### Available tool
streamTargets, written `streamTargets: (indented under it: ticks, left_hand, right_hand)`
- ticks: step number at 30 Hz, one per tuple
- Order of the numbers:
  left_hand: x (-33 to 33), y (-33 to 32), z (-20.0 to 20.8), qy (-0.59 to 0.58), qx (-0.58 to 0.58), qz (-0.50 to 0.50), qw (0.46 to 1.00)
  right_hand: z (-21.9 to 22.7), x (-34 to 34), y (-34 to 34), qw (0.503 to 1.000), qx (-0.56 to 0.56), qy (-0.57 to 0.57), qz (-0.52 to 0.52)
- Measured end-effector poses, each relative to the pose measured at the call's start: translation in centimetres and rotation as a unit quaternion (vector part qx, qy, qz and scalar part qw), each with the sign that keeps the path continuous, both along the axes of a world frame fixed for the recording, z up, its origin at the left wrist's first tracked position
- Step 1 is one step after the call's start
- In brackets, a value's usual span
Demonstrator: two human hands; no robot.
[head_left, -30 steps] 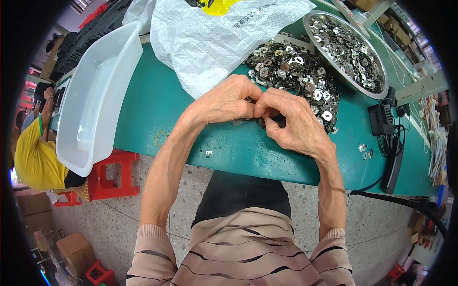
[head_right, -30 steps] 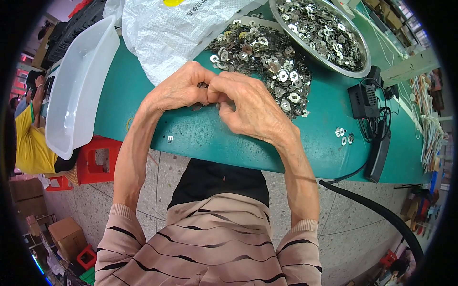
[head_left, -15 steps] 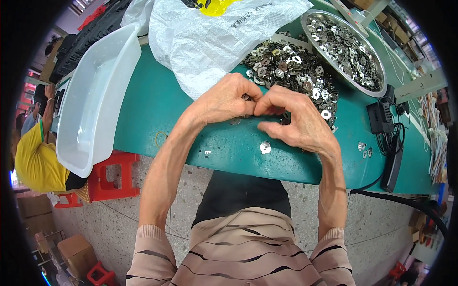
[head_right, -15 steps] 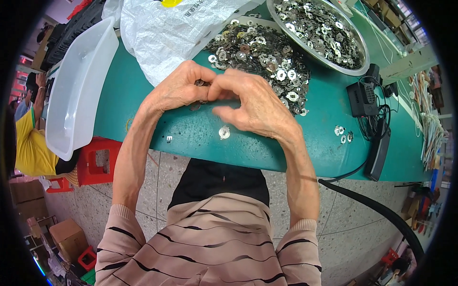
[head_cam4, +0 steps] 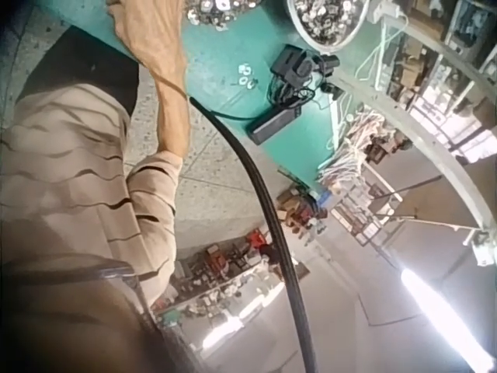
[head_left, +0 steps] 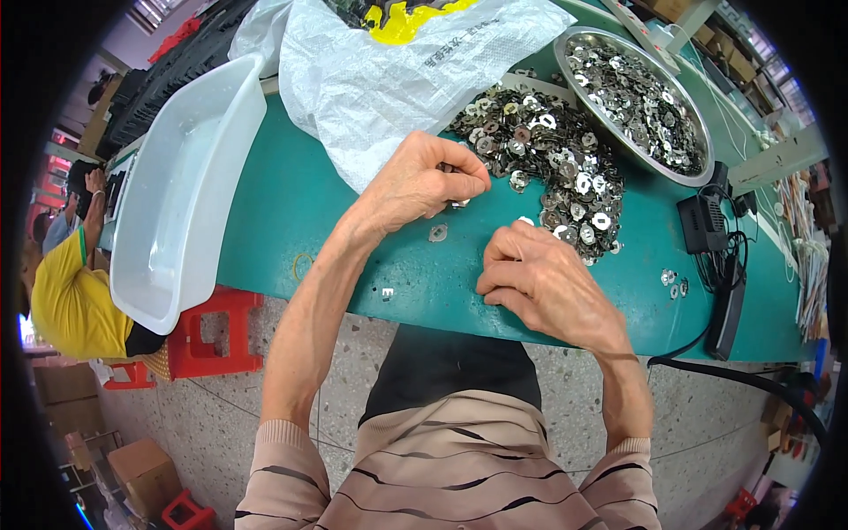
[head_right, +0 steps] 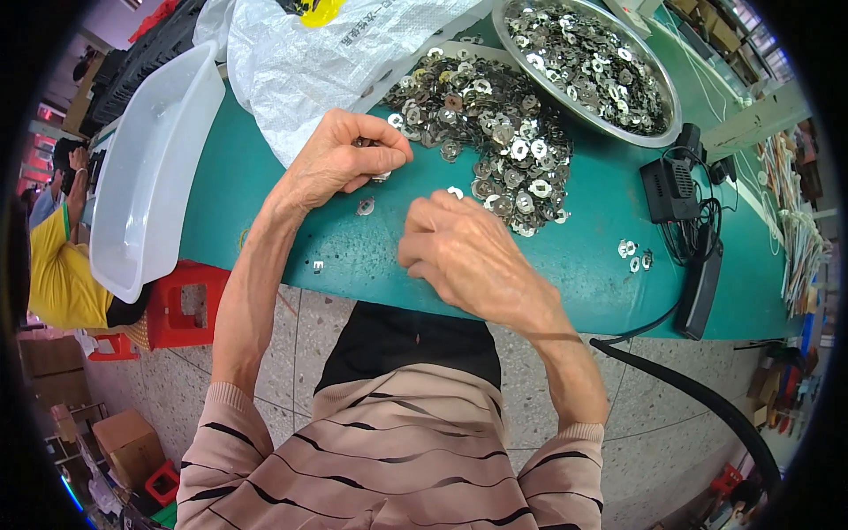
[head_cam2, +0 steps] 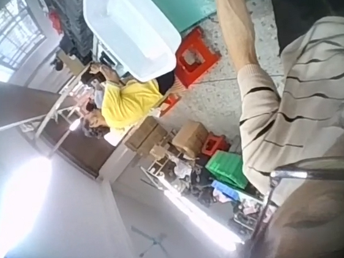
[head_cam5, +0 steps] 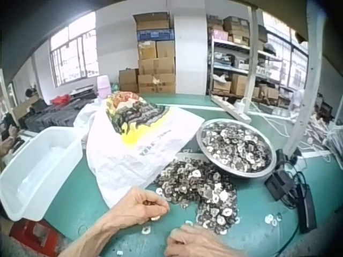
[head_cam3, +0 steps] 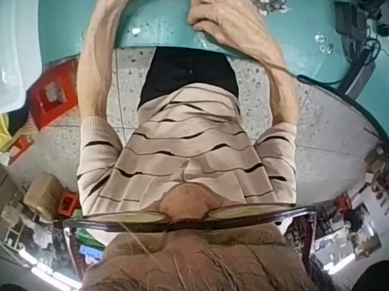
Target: The person assembles small hardware components by fitting metal brackets and washers together by hand.
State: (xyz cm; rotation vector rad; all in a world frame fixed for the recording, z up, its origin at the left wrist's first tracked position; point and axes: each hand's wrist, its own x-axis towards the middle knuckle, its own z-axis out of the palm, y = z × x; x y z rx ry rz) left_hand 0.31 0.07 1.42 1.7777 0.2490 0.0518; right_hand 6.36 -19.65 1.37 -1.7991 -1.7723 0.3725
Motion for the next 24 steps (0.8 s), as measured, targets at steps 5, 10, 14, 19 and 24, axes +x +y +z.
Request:
streamTargets:
  ticks: [5, 10, 14, 19, 24]
  left_hand:
    - [0.1, 0.1, -0.2, -0.008, -0.089, 0.025, 0.996]
    - [0.1, -0.2, 0.4, -0.005, -0.144, 0.046, 0.989]
    - [-0.2, -0.4, 1.0, 0.009, -0.175, 0.042, 0.984]
    - [3.2, -1.0, 4.8, 0.001, -0.222, 0.031, 0.975]
    - [14.1, -3.7, 9.7, -0.12, -0.179, 0.082, 0.973]
  right_hand:
    - [-0.5, -0.2, 0.5, 0.996, 0.073, 0.032, -0.035]
    - [-0.8, -0.2, 0.8, 0.97, 0.152, 0.172, -0.074]
    - [-1.5, -0.4, 0.4, 0.97, 0.183, 0.125, -0.099]
    - [-2.0, -0.8, -0.2, 0.959, 0.242, 0.094, -0.113]
    - [-2.5, -1.1, -0.2, 0.949, 0.282, 0.058, -0.125]
